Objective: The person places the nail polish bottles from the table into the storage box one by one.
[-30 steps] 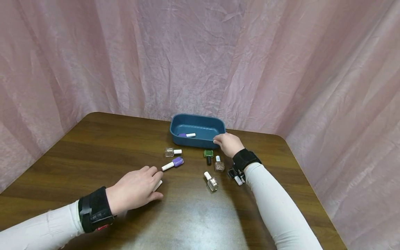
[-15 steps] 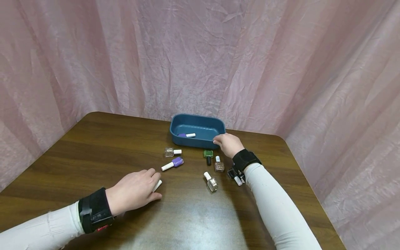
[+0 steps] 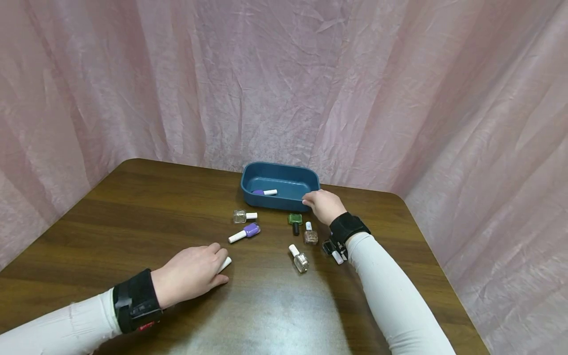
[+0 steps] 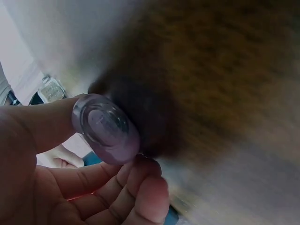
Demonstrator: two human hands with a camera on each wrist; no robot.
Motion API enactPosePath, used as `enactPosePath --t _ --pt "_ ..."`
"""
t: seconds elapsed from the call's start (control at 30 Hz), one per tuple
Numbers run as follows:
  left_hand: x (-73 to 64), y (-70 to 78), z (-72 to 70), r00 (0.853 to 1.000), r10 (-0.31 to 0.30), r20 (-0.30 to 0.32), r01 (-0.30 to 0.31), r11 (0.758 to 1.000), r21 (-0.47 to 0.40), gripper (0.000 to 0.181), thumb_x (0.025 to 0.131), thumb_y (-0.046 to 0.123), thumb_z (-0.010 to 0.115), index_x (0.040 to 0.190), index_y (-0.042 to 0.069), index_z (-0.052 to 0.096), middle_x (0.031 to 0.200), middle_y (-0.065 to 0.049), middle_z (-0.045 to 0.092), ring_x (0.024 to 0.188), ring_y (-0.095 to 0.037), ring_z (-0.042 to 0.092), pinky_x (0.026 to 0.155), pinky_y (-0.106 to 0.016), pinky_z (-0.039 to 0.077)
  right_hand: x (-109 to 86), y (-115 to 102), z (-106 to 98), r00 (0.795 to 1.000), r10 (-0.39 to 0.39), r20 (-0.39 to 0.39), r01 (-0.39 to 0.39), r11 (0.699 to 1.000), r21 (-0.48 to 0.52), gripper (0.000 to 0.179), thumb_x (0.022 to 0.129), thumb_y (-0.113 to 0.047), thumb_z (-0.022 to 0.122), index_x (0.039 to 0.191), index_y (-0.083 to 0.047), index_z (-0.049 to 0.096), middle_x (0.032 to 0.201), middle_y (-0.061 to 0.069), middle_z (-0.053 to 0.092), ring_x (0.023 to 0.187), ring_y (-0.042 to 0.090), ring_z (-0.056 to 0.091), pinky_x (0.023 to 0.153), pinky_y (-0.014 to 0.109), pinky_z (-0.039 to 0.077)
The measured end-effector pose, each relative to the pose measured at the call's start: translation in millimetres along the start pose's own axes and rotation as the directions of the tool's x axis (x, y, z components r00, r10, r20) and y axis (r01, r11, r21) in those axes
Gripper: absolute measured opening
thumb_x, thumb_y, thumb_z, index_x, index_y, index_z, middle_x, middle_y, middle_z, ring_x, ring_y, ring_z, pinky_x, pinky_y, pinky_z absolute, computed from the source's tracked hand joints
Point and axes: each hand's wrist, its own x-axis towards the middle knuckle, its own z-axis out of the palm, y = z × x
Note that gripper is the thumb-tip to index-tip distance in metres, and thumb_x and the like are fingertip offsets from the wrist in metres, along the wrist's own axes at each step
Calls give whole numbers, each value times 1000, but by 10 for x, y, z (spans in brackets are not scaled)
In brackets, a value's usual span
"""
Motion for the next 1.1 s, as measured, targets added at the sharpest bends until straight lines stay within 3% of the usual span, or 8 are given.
enactPosePath --t 0.2,0.43,0.77,1.1 --pt "-6 3 -12 1000 -3 10 3 1000 -1 37 91 34 92 98 8 68 82 2 52 65 -8 48 57 -33 49 0 -5 -1 1000 1 -2 -1 1000 -2 18 110 -18 68 115 -8 82 106 9 82 104 31 77 98 51 58" --pt "-15 17 -39 998 -17 57 18 1000 -21 34 91 29 92 102 7 69 86 2 55 66 -9 49 59 -35 50 -5 -14 -12 1000 -4 -1 4 1000 -3 20 110 -18 68 118 -6 82 110 10 82 109 32 77 111 52 53" --pt "-28 2 -138 991 -8 135 18 997 -74 31 88 21 93 102 10 67 86 2 54 66 -10 50 60 -36 51 -11 -15 -10 1000 -8 -6 8 1000 4 20 110 -18 68 117 -6 82 109 10 82 107 32 77 103 51 57" --pt "-22 -14 -136 992 -2 125 10 998 -62 33 86 20 96 97 11 67 82 3 55 65 -10 52 58 -36 50 -13 -43 -39 1000 2 -7 -2 1000 10 20 110 -17 68 118 -6 82 110 11 82 107 33 77 100 51 58"
